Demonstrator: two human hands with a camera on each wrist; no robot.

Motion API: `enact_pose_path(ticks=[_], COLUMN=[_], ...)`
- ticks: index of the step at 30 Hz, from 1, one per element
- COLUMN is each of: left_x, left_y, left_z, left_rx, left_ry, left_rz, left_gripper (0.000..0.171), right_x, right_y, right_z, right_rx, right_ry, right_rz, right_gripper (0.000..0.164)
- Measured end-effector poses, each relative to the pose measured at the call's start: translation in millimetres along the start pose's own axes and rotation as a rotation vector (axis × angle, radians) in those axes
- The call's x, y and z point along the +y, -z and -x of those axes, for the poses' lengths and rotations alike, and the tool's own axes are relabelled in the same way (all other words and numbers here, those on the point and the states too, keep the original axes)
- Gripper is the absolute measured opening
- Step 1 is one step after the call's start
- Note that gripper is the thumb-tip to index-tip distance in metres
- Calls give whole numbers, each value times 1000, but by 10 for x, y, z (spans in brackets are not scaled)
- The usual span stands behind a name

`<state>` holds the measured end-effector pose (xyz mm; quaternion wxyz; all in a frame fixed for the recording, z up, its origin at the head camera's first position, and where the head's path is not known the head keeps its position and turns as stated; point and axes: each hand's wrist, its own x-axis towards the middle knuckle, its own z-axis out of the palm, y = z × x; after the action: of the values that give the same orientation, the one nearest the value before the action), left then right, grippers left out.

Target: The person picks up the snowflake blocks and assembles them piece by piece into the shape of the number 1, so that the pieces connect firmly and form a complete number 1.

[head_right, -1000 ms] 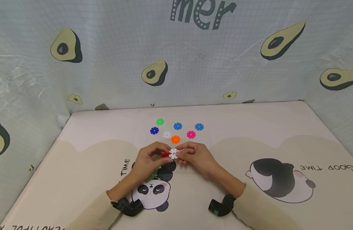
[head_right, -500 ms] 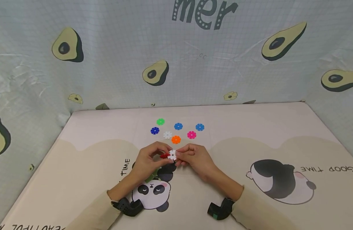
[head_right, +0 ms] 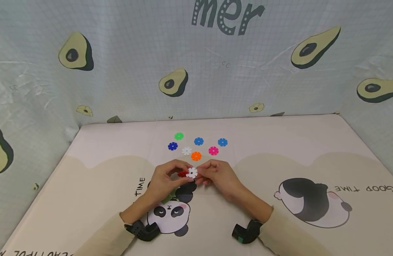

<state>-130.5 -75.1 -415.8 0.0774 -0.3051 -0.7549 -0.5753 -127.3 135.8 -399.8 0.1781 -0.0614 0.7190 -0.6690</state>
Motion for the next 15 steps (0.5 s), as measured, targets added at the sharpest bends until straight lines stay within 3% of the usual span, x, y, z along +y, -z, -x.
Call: enact_pose_path(ticks=[7, 15], left_x=[301, 369], left_y=[8, 44], left_z=[-24, -34], left_rx=[10, 10], left_ry=[31, 75], left_rz=[-5, -13], left_gripper=[24, 24], right_x=[-101, -146], right_y=[220, 421], right_z=[-33, -177], right_rx=[115, 260], right_ry=[36, 112], right_rz=[134, 312], right_gripper=[31, 29])
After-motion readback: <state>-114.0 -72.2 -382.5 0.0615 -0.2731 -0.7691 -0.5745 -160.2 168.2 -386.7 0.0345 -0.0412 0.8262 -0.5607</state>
